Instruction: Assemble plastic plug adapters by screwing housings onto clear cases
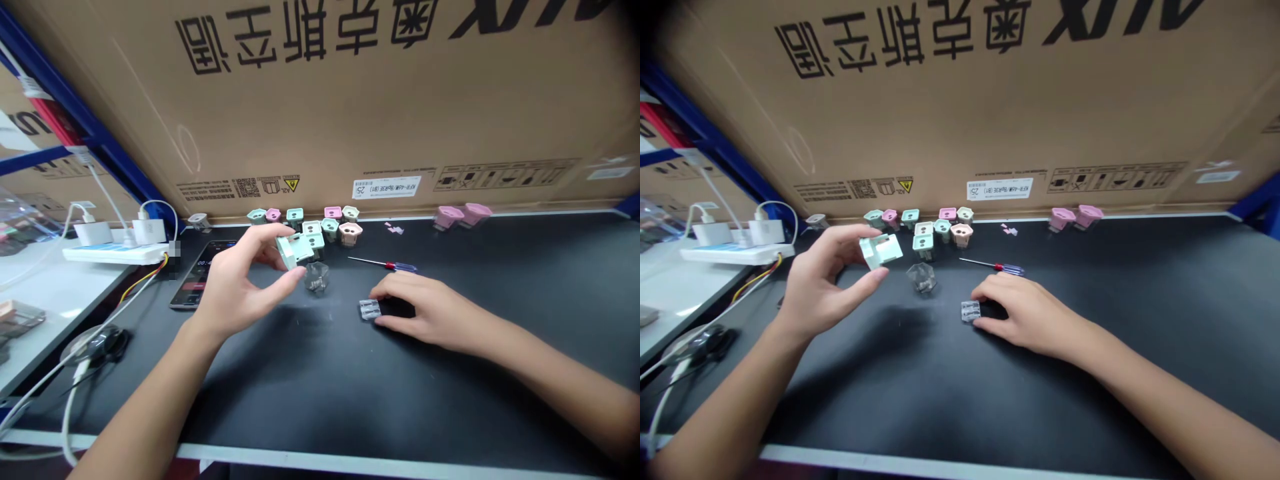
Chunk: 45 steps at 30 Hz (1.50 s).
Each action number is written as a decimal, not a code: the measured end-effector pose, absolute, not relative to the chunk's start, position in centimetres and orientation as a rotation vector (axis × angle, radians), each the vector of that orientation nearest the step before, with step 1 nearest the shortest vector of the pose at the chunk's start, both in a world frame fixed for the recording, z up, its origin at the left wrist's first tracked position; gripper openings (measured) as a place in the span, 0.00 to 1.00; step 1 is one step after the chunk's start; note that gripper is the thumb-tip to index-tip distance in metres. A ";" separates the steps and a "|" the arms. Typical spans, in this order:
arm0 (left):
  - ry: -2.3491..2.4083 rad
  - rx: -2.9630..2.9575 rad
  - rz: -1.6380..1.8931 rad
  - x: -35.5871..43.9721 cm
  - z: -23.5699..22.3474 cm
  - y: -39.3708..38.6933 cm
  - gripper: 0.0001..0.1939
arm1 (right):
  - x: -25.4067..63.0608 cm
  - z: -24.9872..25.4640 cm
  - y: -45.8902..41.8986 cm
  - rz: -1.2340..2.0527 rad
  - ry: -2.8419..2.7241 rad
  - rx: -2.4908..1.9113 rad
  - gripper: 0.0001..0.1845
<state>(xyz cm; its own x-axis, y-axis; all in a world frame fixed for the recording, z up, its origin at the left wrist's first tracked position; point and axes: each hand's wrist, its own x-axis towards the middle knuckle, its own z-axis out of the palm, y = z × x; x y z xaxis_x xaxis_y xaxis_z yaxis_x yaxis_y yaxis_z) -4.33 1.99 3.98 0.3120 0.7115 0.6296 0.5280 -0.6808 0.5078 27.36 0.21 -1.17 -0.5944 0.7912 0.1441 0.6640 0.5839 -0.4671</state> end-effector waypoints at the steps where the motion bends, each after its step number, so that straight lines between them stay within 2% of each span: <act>1: 1.136 2.370 1.300 -4.3 4.0 2.0 0.24 | 27.4 -1.1 0.2 0.528 -2.483 -1.186 0.15; 25: 1.170 2.355 1.260 -4.5 3.9 2.3 0.24 | 27.2 -0.9 0.0 0.535 -2.450 -1.247 0.17; 31: 1.245 2.273 1.170 -4.9 3.2 3.6 0.26 | 27.4 -0.9 0.1 0.405 -2.323 -1.240 0.11; 34: 1.258 2.213 1.152 -5.0 2.8 4.1 0.26 | 27.3 -0.6 -0.1 0.378 -2.302 -1.211 0.13; 39: 1.332 2.230 1.087 -5.3 2.2 4.8 0.21 | 27.2 0.0 -0.3 0.390 -2.330 -1.195 0.20; 45: 1.407 2.309 1.018 -5.7 1.5 5.5 0.23 | 27.4 0.2 -0.4 0.356 -2.279 -1.175 0.27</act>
<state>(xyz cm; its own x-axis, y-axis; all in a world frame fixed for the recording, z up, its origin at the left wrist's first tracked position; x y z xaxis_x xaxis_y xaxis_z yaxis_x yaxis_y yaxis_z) -5.72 5.52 1.45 0.2890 0.8542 0.4323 0.6780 -0.5014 0.5375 27.36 -0.40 0.17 -0.4698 0.8118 0.3468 0.6674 0.5838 -0.4623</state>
